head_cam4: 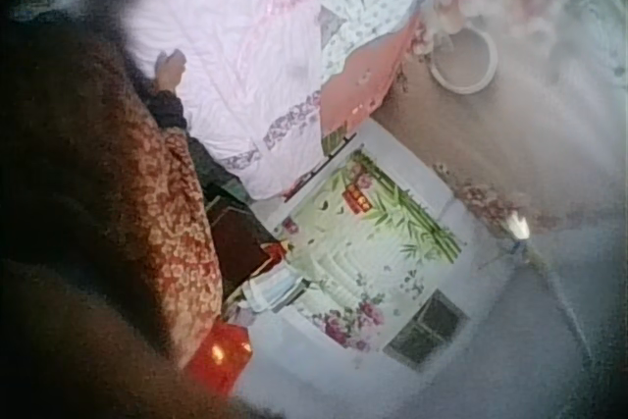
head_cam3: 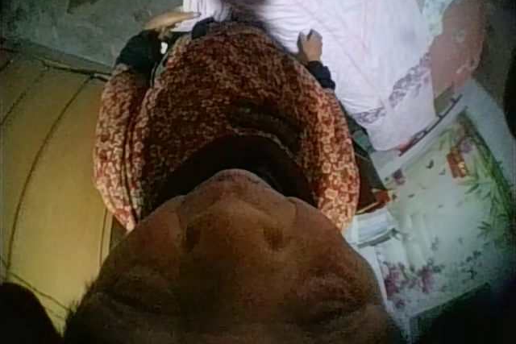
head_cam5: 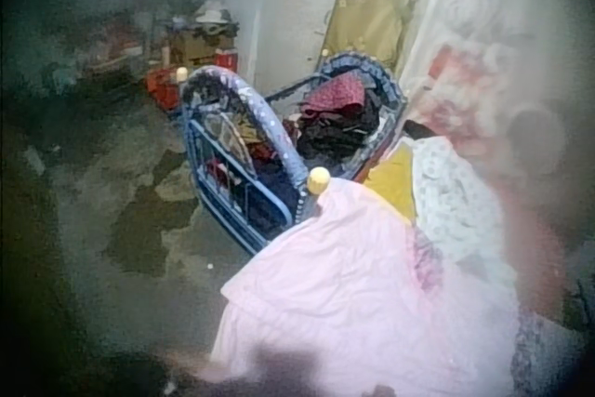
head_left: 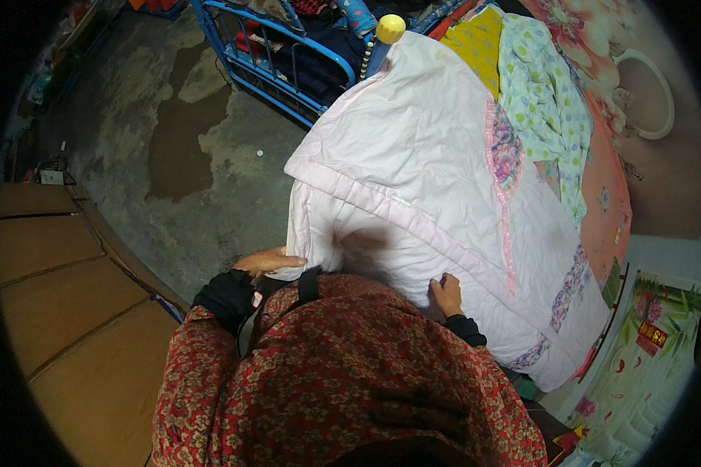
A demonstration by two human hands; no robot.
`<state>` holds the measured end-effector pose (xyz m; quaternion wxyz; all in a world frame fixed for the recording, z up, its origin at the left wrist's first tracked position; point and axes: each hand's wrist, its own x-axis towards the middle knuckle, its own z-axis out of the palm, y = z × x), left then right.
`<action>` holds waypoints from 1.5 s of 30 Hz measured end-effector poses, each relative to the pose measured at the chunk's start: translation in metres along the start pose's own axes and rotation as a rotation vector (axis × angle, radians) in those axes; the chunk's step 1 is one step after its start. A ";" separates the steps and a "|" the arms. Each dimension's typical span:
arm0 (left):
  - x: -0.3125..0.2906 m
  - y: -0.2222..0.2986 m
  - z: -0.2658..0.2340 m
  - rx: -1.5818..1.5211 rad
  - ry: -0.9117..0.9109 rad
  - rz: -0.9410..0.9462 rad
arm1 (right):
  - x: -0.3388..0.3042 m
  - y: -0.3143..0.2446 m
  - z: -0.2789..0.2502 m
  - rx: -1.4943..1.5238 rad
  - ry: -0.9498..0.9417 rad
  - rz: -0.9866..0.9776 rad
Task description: The person folds a white quilt on a bed, repeatedly aligning edges and smoothing the surface. They fold the quilt in half multiple times and adjust the folds to keep it neat.
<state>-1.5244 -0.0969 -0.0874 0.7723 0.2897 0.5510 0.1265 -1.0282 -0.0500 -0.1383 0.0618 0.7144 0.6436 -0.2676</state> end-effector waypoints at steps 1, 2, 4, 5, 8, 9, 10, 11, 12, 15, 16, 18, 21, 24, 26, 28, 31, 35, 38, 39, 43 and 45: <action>0.003 0.002 0.000 0.063 -0.009 0.007 | 0.001 0.001 -0.001 0.015 -0.003 -0.010; 0.008 0.006 0.000 0.127 -0.019 0.015 | 0.001 0.002 -0.002 0.035 0.005 -0.020; 0.013 0.015 0.000 0.184 -0.032 0.056 | 0.001 0.002 -0.004 0.071 -0.013 0.013; 0.013 0.022 0.000 0.177 -0.037 0.087 | 0.001 0.000 -0.006 0.091 -0.017 0.031; 0.014 0.053 0.009 0.143 -0.072 0.248 | -0.004 -0.015 -0.013 0.154 0.189 -0.037; 0.016 0.068 0.014 0.136 -0.091 0.350 | -0.005 -0.025 -0.016 0.251 0.223 -0.108; 0.020 0.083 0.020 0.026 -0.101 0.325 | -0.006 -0.038 -0.021 0.342 0.245 -0.130; 0.024 0.098 0.027 -0.078 -0.117 0.330 | -0.006 -0.052 -0.027 0.451 0.265 -0.138; 0.030 0.112 0.036 -0.183 -0.134 0.333 | -0.005 -0.066 -0.035 0.463 0.269 -0.192; 0.056 0.148 0.063 -0.597 -0.086 0.367 | -0.006 -0.108 -0.062 0.702 0.195 -0.253; 0.064 0.158 0.070 -0.727 -0.106 0.363 | -0.007 -0.119 -0.071 0.758 0.142 -0.299; 0.077 0.172 0.081 -0.999 -0.142 0.310 | -0.011 -0.138 -0.079 0.761 0.058 -0.318; 0.087 0.183 0.089 -1.104 -0.183 0.143 | -0.022 -0.159 -0.076 0.617 0.071 -0.492; 0.094 0.191 0.093 -1.179 -0.224 0.055 | -0.029 -0.173 -0.069 0.433 0.197 -0.640; 0.096 0.193 0.095 -1.159 -0.183 0.080 | -0.030 -0.181 -0.067 0.322 0.288 -0.681; 0.098 0.194 0.099 -1.178 -0.184 0.112 | -0.026 -0.189 -0.070 0.315 0.281 -0.642; 0.099 0.193 0.104 -1.244 -0.224 0.124 | -0.017 -0.199 -0.080 0.284 0.193 -0.589; 0.098 0.191 0.113 -1.226 -0.133 0.167 | -0.020 -0.212 -0.083 0.431 0.395 -0.824; 0.100 0.188 0.117 -1.265 -0.175 0.168 | -0.027 -0.214 -0.086 0.554 0.412 -0.794; 0.102 0.186 0.118 -1.272 -0.223 0.186 | -0.027 -0.214 -0.087 0.575 0.363 -0.743; 0.113 0.173 0.126 -1.171 -0.337 0.358 | -0.017 -0.214 -0.083 0.640 0.325 -0.605; 0.115 0.169 0.126 -1.140 -0.370 0.436 | -0.008 -0.211 -0.077 0.707 0.304 -0.560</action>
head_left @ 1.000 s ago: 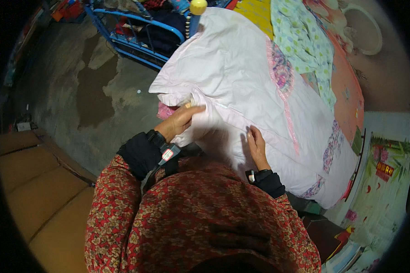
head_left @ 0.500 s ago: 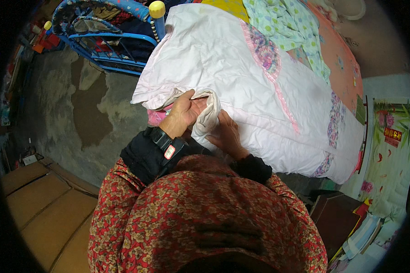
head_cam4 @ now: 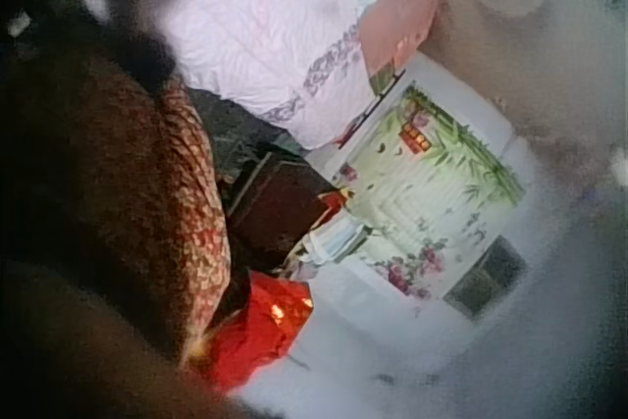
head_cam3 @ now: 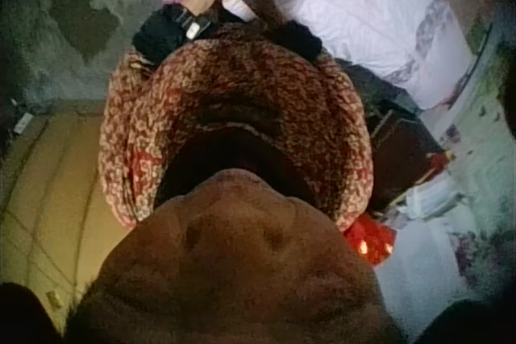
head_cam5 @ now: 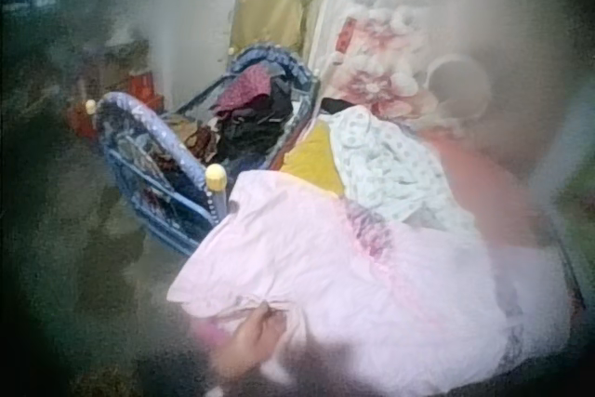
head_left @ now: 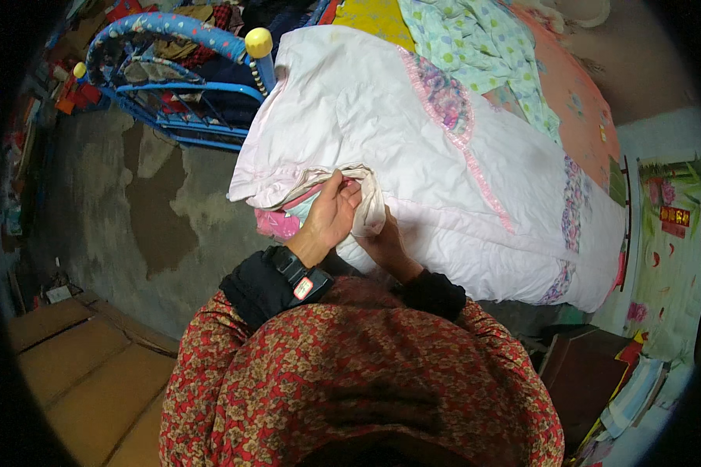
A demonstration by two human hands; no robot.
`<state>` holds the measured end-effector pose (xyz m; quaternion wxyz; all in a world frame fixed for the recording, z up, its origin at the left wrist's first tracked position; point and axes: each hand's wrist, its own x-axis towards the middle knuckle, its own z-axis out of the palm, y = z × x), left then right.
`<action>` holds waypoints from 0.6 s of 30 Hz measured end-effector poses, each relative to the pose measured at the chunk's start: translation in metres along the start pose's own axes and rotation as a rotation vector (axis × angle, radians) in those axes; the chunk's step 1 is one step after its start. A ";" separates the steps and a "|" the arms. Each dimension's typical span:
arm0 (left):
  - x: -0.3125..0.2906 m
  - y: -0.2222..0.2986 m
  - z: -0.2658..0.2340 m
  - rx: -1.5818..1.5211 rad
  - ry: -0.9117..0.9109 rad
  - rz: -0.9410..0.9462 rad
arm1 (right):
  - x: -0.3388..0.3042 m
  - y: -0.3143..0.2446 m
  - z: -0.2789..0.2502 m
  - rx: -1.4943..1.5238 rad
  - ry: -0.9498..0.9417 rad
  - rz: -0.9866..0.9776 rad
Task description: The person folds a white quilt on a bed, repeatedly aligning edges and smoothing the surface. They fold the quilt in half multiple times and adjust the folds to keep it neat.
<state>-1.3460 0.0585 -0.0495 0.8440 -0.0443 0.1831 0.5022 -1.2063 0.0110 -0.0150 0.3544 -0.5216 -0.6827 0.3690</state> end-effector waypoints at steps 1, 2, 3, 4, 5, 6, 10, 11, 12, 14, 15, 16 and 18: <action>-0.004 0.001 0.000 -0.019 -0.115 -0.018 | 0.001 0.005 0.001 0.054 -0.010 0.051; -0.009 0.003 0.001 0.322 -0.067 0.085 | 0.001 0.010 0.000 0.103 -0.009 0.132; -0.017 0.003 0.004 0.673 -0.073 0.201 | 0.001 0.015 -0.001 0.073 0.016 0.118; -0.024 0.002 0.010 0.798 -0.013 0.187 | 0.001 0.018 -0.007 0.101 0.022 0.178; -0.030 0.000 0.016 0.967 -0.040 0.182 | 0.003 0.020 -0.007 0.098 0.127 0.177; -0.041 0.001 0.023 0.904 -0.039 0.070 | 0.006 0.021 -0.011 0.080 0.234 0.200; -0.049 0.001 0.047 1.244 -0.005 -0.294 | 0.012 0.011 -0.027 0.096 0.092 0.018; -0.044 -0.001 0.050 1.240 -0.064 -0.324 | 0.013 0.007 -0.030 0.169 0.093 -0.002; -0.042 -0.002 0.052 1.229 -0.127 -0.298 | 0.014 0.003 -0.031 0.211 0.092 -0.064; -0.032 -0.007 0.053 1.366 -0.221 -0.319 | 0.012 0.000 -0.034 -0.090 0.101 -0.073; -0.031 -0.008 0.052 1.348 -0.297 -0.271 | 0.009 0.000 -0.037 -0.072 0.114 -0.098; -0.030 -0.010 0.052 1.353 -0.297 -0.242 | 0.004 0.000 -0.040 -0.036 0.119 -0.101; -0.029 -0.011 0.051 1.322 -0.216 -0.261 | -0.003 0.002 -0.046 0.029 0.089 -0.067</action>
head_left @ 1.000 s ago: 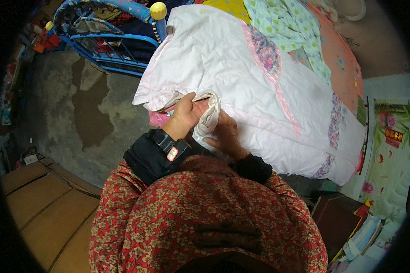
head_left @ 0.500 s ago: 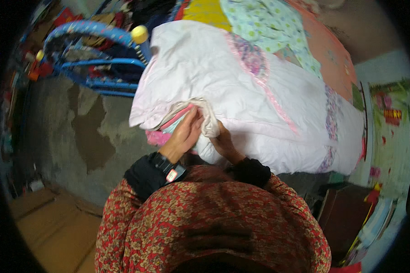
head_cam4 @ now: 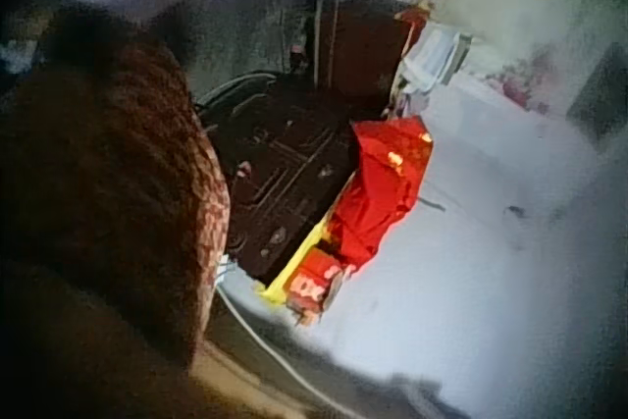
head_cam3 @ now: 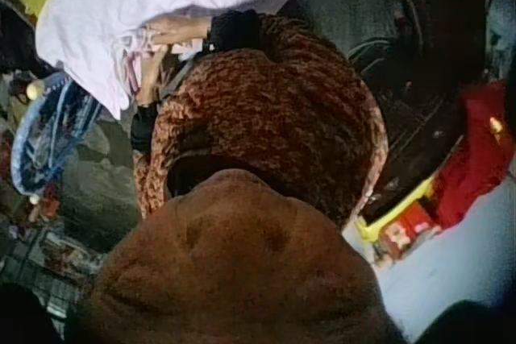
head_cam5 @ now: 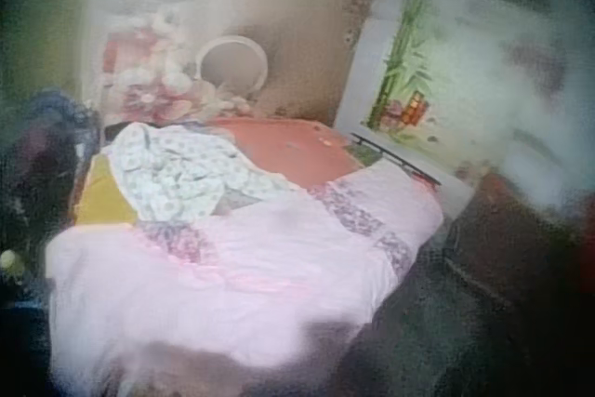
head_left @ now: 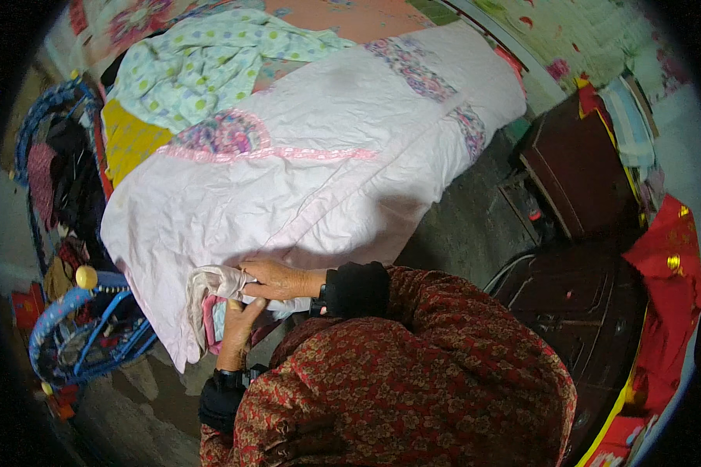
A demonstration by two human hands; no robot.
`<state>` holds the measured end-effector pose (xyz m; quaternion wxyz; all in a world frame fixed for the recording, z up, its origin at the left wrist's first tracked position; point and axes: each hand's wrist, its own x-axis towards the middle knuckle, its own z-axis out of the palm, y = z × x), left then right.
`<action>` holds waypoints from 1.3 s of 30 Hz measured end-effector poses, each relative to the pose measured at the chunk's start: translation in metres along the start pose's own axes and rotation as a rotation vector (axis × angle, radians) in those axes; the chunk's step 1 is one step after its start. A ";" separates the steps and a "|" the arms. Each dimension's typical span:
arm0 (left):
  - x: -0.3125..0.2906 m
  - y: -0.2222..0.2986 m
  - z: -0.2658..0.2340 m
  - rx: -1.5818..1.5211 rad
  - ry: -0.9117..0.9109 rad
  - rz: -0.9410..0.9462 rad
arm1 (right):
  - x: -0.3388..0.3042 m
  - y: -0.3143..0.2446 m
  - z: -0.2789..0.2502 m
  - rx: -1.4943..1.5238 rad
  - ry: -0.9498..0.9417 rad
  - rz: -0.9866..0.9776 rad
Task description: The person folds a white quilt on a bed, repeatedly aligning edges and smoothing the surface. They fold the quilt in half multiple times and adjust the folds to keep it neat.
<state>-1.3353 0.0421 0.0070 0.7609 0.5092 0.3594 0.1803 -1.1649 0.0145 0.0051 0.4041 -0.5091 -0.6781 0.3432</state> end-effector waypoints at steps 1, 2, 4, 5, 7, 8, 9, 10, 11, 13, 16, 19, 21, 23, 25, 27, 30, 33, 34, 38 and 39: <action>0.000 -0.001 0.000 -0.162 0.000 0.021 | -0.008 0.000 -0.004 0.022 -0.048 0.070; 0.002 -0.002 0.000 -0.182 0.061 -0.040 | -0.014 0.001 -0.006 0.074 -0.067 0.102; 0.006 -0.005 -0.005 -0.341 0.075 -0.033 | -0.027 0.005 -0.005 0.152 -0.154 0.219; 0.010 -0.009 -0.006 -0.325 0.100 -0.010 | -0.035 0.008 -0.002 0.202 -0.069 0.085; 0.013 -0.015 -0.017 -0.288 0.215 -0.006 | -0.055 0.022 0.002 0.305 0.010 0.222; 0.012 -0.019 -0.024 -0.310 0.241 0.000 | -0.069 0.033 0.003 0.389 0.073 0.212; 0.012 -0.019 -0.034 -0.335 0.337 -0.007 | -0.086 0.048 -0.003 0.138 0.166 0.312; 0.004 -0.018 -0.045 -0.403 0.209 0.053 | -0.104 0.065 -0.011 -0.110 0.297 0.277; -0.005 -0.015 -0.056 -0.470 0.214 0.052 | -0.124 0.082 -0.020 -0.288 0.513 0.305; -0.023 -0.007 -0.075 -0.619 0.178 0.128 | -0.170 0.111 -0.037 -0.557 0.831 0.425; -0.044 0.007 -0.092 -0.841 0.041 0.336 | -0.253 0.136 -0.071 -0.597 0.970 0.948; -0.060 0.016 -0.095 -0.868 -0.013 0.414 | -0.287 0.155 -0.085 -0.133 1.397 1.233; -0.066 0.020 -0.095 -0.950 -0.065 0.387 | -0.296 0.164 -0.090 0.404 1.574 1.124; -0.070 0.022 -0.096 -0.877 -0.068 0.396 | -0.306 0.173 -0.106 0.854 1.435 0.882; -0.075 0.022 -0.097 -0.906 -0.109 0.410 | -0.311 0.189 -0.130 0.936 1.289 0.785; -0.078 0.019 -0.094 -0.891 -0.095 0.428 | -0.311 0.212 -0.158 0.693 1.122 0.798; -0.075 0.010 -0.083 -0.882 0.077 0.488 | -0.308 0.223 -0.185 0.358 1.183 0.860; -0.070 0.006 -0.074 -0.963 0.221 0.501 | -0.267 0.214 -0.207 0.365 1.578 0.779; -0.068 0.008 -0.073 -1.093 0.193 0.494 | -0.247 0.205 -0.227 0.242 1.548 0.718; -0.054 0.030 -0.076 -1.057 0.219 0.703 | -0.143 0.172 -0.281 0.248 1.450 0.294; -0.049 0.039 -0.079 -1.025 0.227 0.742 | -0.117 0.163 -0.297 0.237 1.435 0.346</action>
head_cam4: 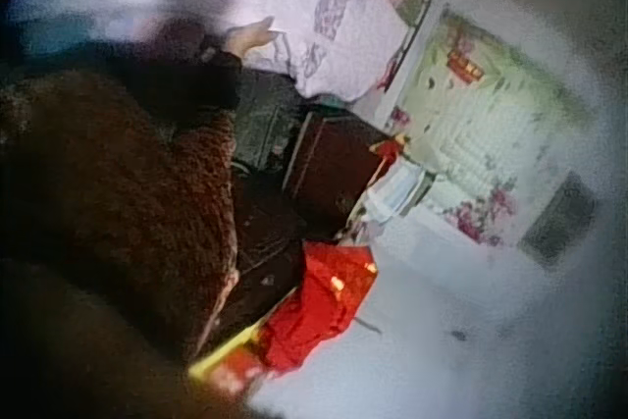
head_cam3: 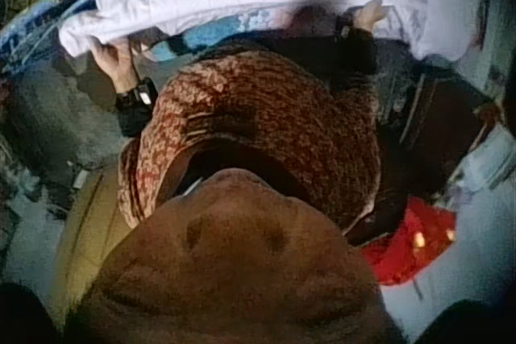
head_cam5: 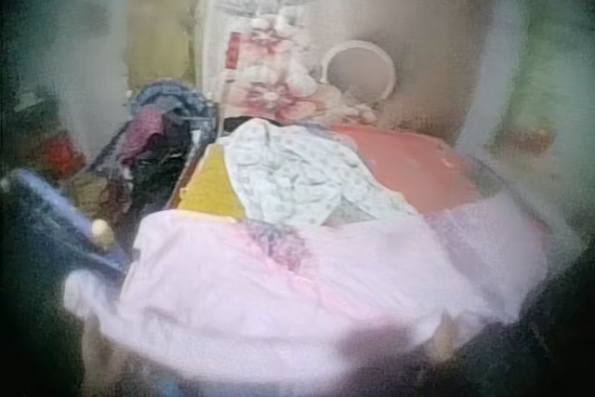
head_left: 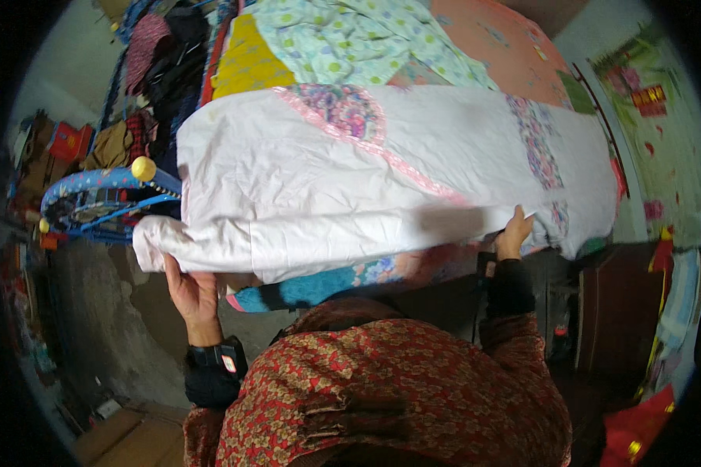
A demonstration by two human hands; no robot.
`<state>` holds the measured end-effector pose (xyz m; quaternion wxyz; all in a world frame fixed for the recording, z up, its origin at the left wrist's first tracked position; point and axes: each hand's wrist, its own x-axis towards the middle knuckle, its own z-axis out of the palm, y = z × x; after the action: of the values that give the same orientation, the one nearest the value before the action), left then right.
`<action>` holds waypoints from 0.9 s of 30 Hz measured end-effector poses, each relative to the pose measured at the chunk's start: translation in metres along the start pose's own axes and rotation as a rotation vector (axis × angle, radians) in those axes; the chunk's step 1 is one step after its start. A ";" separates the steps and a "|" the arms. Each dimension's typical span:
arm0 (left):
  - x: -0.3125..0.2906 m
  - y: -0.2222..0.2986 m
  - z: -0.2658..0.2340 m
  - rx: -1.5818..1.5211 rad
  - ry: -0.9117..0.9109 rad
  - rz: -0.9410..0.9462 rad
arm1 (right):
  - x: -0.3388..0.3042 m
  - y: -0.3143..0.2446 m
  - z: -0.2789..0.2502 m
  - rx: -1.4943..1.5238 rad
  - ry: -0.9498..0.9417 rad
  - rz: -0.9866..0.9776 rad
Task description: The person folds a white quilt on a bed, repeatedly aligning edges and smoothing the surface. They fold the quilt in half multiple times and adjust the folds to keep it neat.
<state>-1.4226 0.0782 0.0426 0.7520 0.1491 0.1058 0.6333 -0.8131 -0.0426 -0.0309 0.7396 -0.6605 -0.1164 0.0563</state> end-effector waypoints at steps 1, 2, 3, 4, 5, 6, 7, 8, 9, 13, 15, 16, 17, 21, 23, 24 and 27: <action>0.008 0.000 0.005 0.122 -0.002 0.079 | 0.013 -0.015 0.023 -0.013 -0.055 -0.026; 0.018 -0.001 0.009 0.120 -0.087 0.097 | 0.025 -0.023 0.048 0.019 -0.033 -0.045; 0.031 -0.002 0.013 0.170 -0.123 0.155 | 0.036 -0.032 0.073 0.041 -0.069 -0.034; 0.043 -0.003 0.015 0.164 -0.107 0.183 | 0.047 -0.039 0.095 0.072 -0.110 -0.035; 0.055 -0.005 0.017 0.259 -0.014 0.267 | 0.056 -0.044 0.114 0.114 -0.148 -0.036; 0.068 -0.006 0.017 0.313 -0.022 0.308 | 0.066 -0.047 0.132 0.103 -0.172 -0.018; 0.082 -0.006 0.016 0.338 0.025 0.342 | 0.077 -0.048 0.149 0.099 -0.196 0.000; 0.096 -0.006 0.015 0.272 0.005 0.294 | 0.087 -0.046 0.167 0.093 -0.221 0.020; 0.111 -0.003 0.013 0.171 0.047 0.207 | 0.096 -0.041 0.184 0.113 -0.241 0.028; 0.162 -0.019 0.000 0.362 0.262 0.289 | 0.141 -0.009 0.248 0.120 -0.279 0.017; 0.181 -0.024 -0.007 0.420 0.222 0.269 | 0.159 0.013 0.276 -0.018 -0.267 -0.084; 0.189 -0.028 -0.011 0.437 0.265 0.294 | 0.164 0.026 0.287 0.033 -0.313 -0.084; 0.199 -0.033 -0.015 0.460 0.317 0.332 | 0.168 0.038 0.298 0.055 -0.338 -0.056; 0.228 -0.046 -0.032 0.542 0.510 0.360 | 0.161 0.081 0.331 0.147 -0.368 0.067; 0.243 -0.051 -0.040 0.532 0.567 0.355 | 0.155 0.096 0.336 0.208 -0.429 0.209; 0.251 -0.053 -0.044 0.545 0.635 0.322 | 0.153 0.102 0.336 0.124 -0.501 0.273; 0.270 -0.061 -0.050 0.565 0.662 0.173 | 0.147 0.124 0.337 -0.212 -0.613 0.367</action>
<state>-1.3367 0.3395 -0.0180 0.5514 0.1464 0.4971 0.6538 -0.7450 0.3318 -0.1056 0.5755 -0.6958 -0.2171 0.3708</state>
